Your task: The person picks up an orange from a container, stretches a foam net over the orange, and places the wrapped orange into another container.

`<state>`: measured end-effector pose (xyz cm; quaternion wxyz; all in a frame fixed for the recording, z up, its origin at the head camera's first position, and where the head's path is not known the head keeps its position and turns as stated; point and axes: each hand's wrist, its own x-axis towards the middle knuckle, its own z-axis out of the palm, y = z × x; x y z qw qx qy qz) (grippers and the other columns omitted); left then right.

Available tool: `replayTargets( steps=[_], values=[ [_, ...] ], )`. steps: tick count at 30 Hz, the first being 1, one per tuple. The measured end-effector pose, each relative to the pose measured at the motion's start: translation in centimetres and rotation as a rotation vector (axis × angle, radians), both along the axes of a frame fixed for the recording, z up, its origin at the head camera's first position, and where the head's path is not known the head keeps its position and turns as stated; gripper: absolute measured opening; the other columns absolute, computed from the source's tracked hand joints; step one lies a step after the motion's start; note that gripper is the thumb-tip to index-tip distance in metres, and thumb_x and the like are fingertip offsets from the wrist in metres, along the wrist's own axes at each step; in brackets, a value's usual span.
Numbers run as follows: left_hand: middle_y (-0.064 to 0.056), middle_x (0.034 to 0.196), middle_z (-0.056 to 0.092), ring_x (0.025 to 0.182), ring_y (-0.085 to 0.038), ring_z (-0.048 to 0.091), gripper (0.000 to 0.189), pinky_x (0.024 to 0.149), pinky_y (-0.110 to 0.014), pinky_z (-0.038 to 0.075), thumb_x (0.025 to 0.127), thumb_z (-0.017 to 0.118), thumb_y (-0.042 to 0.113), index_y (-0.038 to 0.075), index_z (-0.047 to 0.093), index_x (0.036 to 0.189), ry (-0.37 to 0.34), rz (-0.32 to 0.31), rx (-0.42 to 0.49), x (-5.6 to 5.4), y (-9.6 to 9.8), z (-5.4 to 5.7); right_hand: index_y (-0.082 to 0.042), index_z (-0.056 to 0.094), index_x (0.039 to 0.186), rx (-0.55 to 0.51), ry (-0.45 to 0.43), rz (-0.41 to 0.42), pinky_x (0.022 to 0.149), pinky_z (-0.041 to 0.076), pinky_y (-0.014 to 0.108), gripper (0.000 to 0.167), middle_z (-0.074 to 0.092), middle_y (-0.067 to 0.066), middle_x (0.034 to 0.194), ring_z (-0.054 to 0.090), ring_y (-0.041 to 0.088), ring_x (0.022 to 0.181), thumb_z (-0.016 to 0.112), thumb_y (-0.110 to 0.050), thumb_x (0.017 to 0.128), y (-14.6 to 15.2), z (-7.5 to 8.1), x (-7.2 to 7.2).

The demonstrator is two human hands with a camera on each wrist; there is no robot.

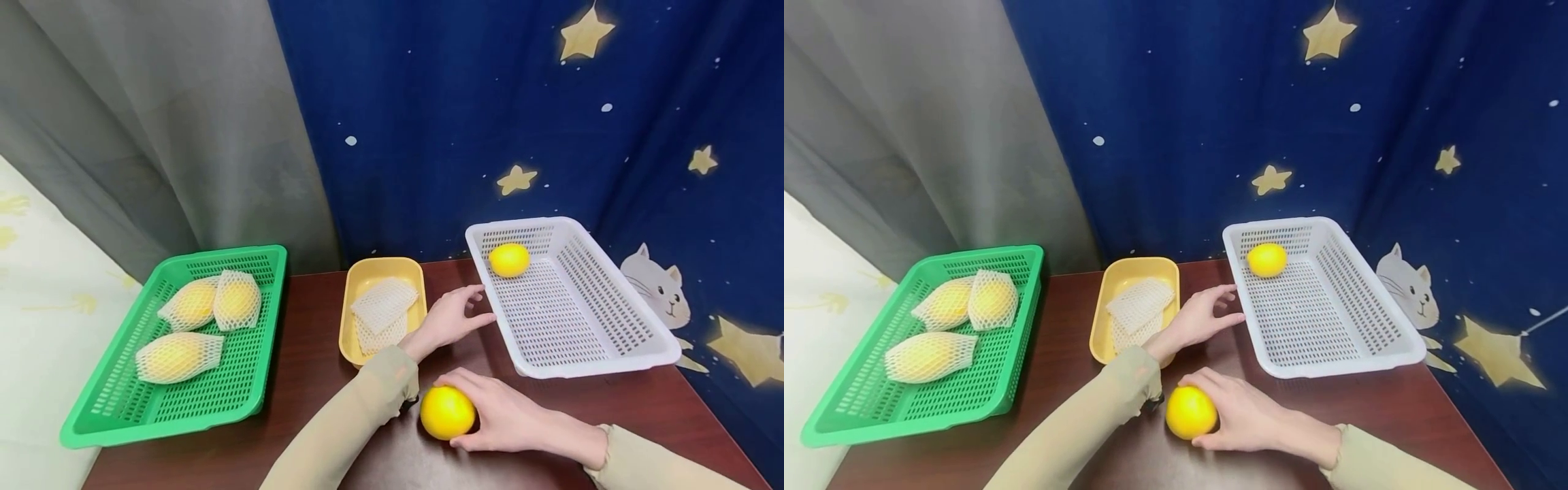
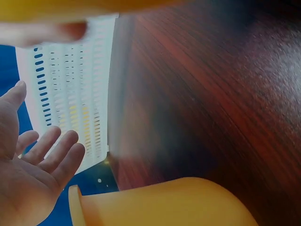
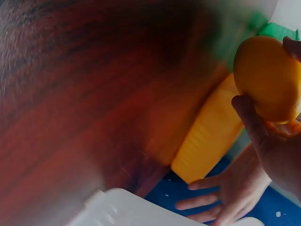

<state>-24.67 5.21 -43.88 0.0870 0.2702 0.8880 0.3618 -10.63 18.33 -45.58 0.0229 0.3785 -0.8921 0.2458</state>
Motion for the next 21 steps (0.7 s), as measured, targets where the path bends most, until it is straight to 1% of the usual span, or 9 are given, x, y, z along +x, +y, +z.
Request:
replayTargets(
  steps=[5, 7, 9, 12, 17, 21],
  values=[
    [-0.003, 0.137, 0.071, 0.121, -0.019, 0.071, 0.067, 0.104, -0.029, 0.057, 0.098, 0.071, 0.047, 0.019, 0.051, 0.155, 0.018, -0.019, -0.03, 0.0, -0.2, 0.0, -0.023, 0.054, 0.136, -0.028, -0.08, 0.029, 0.093, 0.059, 0.028, 0.077, 0.065, -0.008, 0.127, 0.065, 0.007, 0.106, 0.093, -0.035, 0.071, -0.3, -1.0, -1.1],
    [-0.004, 0.137, 0.071, 0.122, -0.019, 0.07, 0.066, 0.105, -0.03, 0.057, 0.098, 0.071, 0.046, 0.019, 0.051, 0.155, 0.014, -0.021, -0.029, 0.0, -0.2, 0.0, -0.023, 0.053, 0.137, -0.022, -0.118, 0.042, 0.095, 0.059, 0.028, 0.077, 0.065, -0.007, 0.128, 0.065, 0.007, 0.108, 0.093, -0.035, 0.072, -0.3, -1.2, -1.6],
    [-0.004, 0.137, 0.071, 0.122, -0.019, 0.07, 0.067, 0.106, -0.031, 0.057, 0.099, 0.071, 0.046, 0.02, 0.05, 0.156, 0.01, -0.023, -0.031, 0.1, -0.2, -0.1, -0.022, 0.052, 0.138, 0.0, -0.135, 0.051, 0.097, 0.059, 0.029, 0.077, 0.064, -0.006, 0.129, 0.065, 0.007, 0.11, 0.092, -0.036, 0.074, -0.3, -1.1, -1.9],
    [-0.003, 0.137, 0.071, 0.123, -0.019, 0.07, 0.067, 0.107, -0.032, 0.056, 0.099, 0.071, 0.047, 0.02, 0.049, 0.156, 0.006, -0.026, -0.038, 0.1, -0.2, -0.1, -0.02, 0.053, 0.138, 0.037, -0.125, 0.06, 0.098, 0.059, 0.03, 0.076, 0.064, -0.007, 0.13, 0.065, 0.008, 0.111, 0.091, -0.037, 0.075, -0.1, -0.9, -2.2],
    [-0.002, 0.136, 0.072, 0.122, -0.018, 0.07, 0.067, 0.108, -0.033, 0.055, 0.099, 0.07, 0.048, 0.021, 0.049, 0.157, 0.021, -0.023, -0.043, 0.1, -0.2, -0.2, -0.019, 0.055, 0.141, 0.093, -0.053, 0.067, 0.101, 0.059, 0.034, 0.073, 0.062, -0.01, 0.134, 0.064, 0.008, 0.115, 0.088, -0.037, 0.078, 0.3, -0.4, -2.5],
    [-0.003, 0.136, 0.072, 0.122, -0.017, 0.07, 0.067, 0.109, -0.034, 0.055, 0.099, 0.07, 0.048, 0.022, 0.049, 0.157, 0.025, -0.024, -0.044, 0.0, -0.2, -0.2, -0.018, 0.055, 0.146, 0.128, -0.016, 0.055, 0.101, 0.06, 0.04, 0.077, 0.061, -0.009, 0.14, 0.063, 0.01, 0.121, 0.086, -0.041, 0.079, 0.4, -0.3, -2.3]
  ],
)
